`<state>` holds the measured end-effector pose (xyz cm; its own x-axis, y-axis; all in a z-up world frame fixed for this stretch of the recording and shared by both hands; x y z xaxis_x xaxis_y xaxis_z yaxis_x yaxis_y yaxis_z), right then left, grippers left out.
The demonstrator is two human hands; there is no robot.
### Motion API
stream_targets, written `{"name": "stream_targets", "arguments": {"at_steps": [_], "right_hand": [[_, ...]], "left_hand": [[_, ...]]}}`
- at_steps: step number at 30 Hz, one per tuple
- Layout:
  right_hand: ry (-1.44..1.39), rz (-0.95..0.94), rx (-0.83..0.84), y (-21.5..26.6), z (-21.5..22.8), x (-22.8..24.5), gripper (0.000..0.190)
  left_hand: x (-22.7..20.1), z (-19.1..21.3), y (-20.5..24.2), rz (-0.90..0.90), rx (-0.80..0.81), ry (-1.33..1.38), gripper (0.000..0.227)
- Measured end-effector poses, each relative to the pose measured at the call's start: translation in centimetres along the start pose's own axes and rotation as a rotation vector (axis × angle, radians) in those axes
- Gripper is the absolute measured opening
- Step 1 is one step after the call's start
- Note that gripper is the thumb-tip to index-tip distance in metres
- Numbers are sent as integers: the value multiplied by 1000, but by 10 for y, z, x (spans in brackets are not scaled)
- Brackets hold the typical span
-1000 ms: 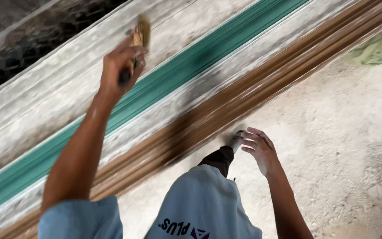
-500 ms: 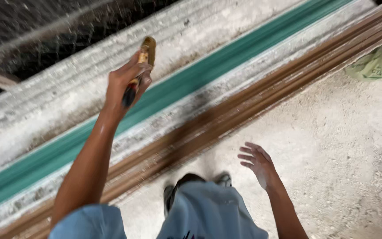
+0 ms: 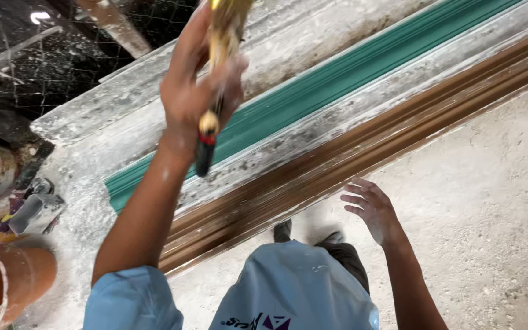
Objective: The person mixes a reddish-brown paste in a bucket using a scraper, then uses a brush to apply the mixture onto long decorative mouldings laid on the floor. The person repeatedly dips the brush into a separate container of reddish liquid and continues coating the mouldings.
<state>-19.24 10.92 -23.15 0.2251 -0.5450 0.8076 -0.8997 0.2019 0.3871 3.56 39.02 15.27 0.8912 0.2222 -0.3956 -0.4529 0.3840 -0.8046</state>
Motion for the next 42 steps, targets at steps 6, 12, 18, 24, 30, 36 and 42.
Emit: {"name": "stream_targets", "arguments": {"at_steps": [6, 12, 18, 24, 30, 36, 42], "right_hand": [[68, -55, -59, 53, -46, -46, 54], [101, 36, -44, 78, -100, -77, 51], [37, -71, -55, 147, -146, -160, 53], [104, -93, -118, 192, -165, -205, 54], [-32, -70, -224, 221, -173, -243, 52], [8, -159, -241, 222, -237, -290, 53], [41, -139, -155, 229, -323, -314, 61]], "left_hand": [[29, 24, 80, 291, 625, -227, 18], [-4, 160, 76, 4, -84, -43, 13], [-32, 187, 121, -83, 499, -237, 9], [-42, 264, 167, -254, -12, -364, 9], [66, 291, 252, 362, 374, -20, 24], [121, 330, 347, 916, -298, 971, 57], [89, 250, 440, 1361, 241, 871, 40]]}}
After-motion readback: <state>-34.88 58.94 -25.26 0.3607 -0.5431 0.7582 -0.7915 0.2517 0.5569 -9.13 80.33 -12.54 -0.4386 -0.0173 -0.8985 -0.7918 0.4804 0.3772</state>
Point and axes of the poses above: each hand's wrist, its own y-axis away from the middle knuckle, its own z-axis out of the back of the hand, x = y × z, the point moved 10 cm from there along -y, towards the middle knuckle, and after that the axes turned 1 degree about -y, right-handed, at the moved point
